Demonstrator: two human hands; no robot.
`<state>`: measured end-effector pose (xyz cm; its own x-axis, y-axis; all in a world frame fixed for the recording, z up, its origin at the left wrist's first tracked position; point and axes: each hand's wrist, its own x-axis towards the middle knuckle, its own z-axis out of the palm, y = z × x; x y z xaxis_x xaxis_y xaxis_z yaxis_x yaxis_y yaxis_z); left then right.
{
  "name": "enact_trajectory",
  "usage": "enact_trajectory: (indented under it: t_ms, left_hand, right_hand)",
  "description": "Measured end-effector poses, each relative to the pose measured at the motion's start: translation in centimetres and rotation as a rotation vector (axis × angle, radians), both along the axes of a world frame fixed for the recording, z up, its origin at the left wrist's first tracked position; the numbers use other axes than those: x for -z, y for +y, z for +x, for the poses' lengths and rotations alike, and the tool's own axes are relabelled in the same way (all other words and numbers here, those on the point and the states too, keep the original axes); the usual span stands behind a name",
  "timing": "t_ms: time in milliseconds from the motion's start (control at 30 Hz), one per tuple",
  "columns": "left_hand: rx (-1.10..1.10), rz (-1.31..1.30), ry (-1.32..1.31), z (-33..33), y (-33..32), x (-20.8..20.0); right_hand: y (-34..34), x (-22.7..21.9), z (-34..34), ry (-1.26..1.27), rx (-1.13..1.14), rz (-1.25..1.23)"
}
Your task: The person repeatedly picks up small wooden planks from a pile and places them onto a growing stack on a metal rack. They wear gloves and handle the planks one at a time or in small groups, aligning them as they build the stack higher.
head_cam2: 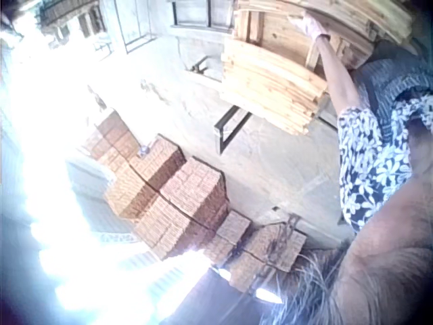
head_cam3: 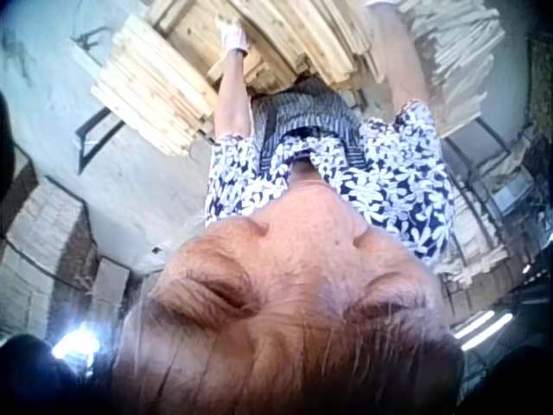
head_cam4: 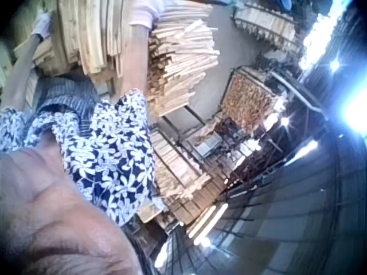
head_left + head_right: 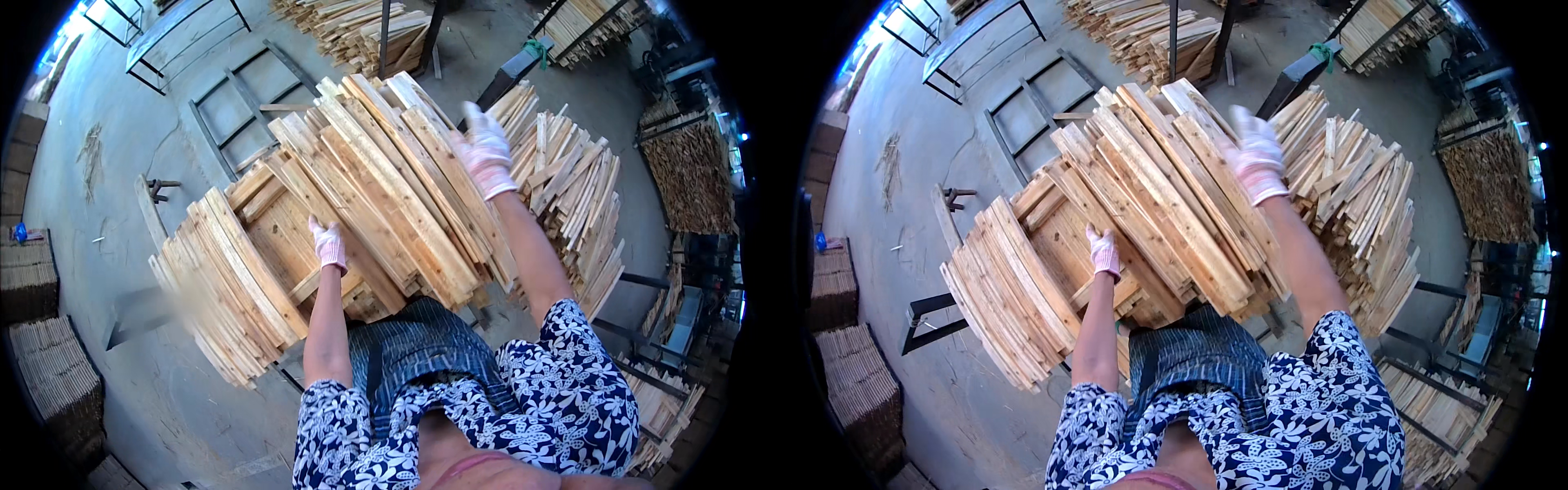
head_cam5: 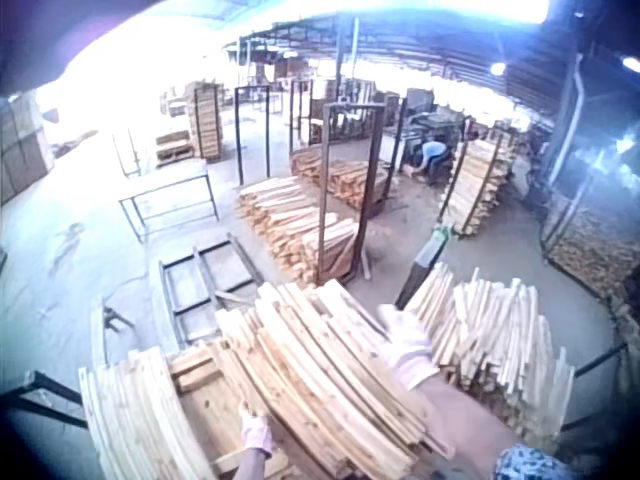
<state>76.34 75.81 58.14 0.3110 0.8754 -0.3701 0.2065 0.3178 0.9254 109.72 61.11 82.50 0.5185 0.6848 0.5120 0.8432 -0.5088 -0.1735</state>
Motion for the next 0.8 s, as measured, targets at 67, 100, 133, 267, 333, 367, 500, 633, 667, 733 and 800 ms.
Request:
enact_trajectory:
  t_ms: [67,100,133,267,333,367,500,633,667,733,800]
  left_hand:
    - [-0.048,-0.272,0.226,-2.1,-1.0,1.0]
    - [-0.100,-0.252,0.110,-2.3,-1.1,1.2]
    - [-0.161,-0.330,0.055,-2.7,-1.3,1.3]
    - [-0.063,-0.181,0.081,-2.0,-1.6,-1.6]
    - [-0.082,-0.086,0.103,-2.0,-1.8,-4.5]
    - [-0.090,-0.037,0.051,-2.0,-1.8,-5.9]
    - [-0.036,-0.107,-0.033,-6.1,2.0,-9.9]
    - [-0.053,-0.159,0.080,-10.8,6.3,-8.8]
    - [0.053,-0.127,0.297,-11.5,6.4,-8.1]
    - [-0.068,-0.045,0.576,-12.0,5.4,-6.9]
    - [-0.127,0.105,0.724,-10.9,2.8,-6.0]
  right_hand:
    - [-3.6,4.3,2.5,0.643,0.346,-0.295]
    - [-5.5,6.6,3.1,0.891,0.218,-0.284]
    - [-6.3,9.3,3.6,0.793,0.077,-0.391]
    - [-7.4,13.0,2.8,0.800,0.328,-0.329]
    - [-6.8,10.4,2.3,0.681,0.272,-0.221]
    - [-6.1,8.7,1.7,0.541,0.211,-0.145]
    - [-4.1,3.6,-3.2,0.230,-0.128,-0.356]
    - [-3.4,2.9,-6.8,0.283,0.125,-0.470]
    - [-3.5,3.1,-7.3,0.325,0.278,-0.468]
    - [-3.6,3.5,-7.6,0.190,0.259,-0.654]
    - [-3.9,3.8,-7.4,0.061,0.220,-0.667]
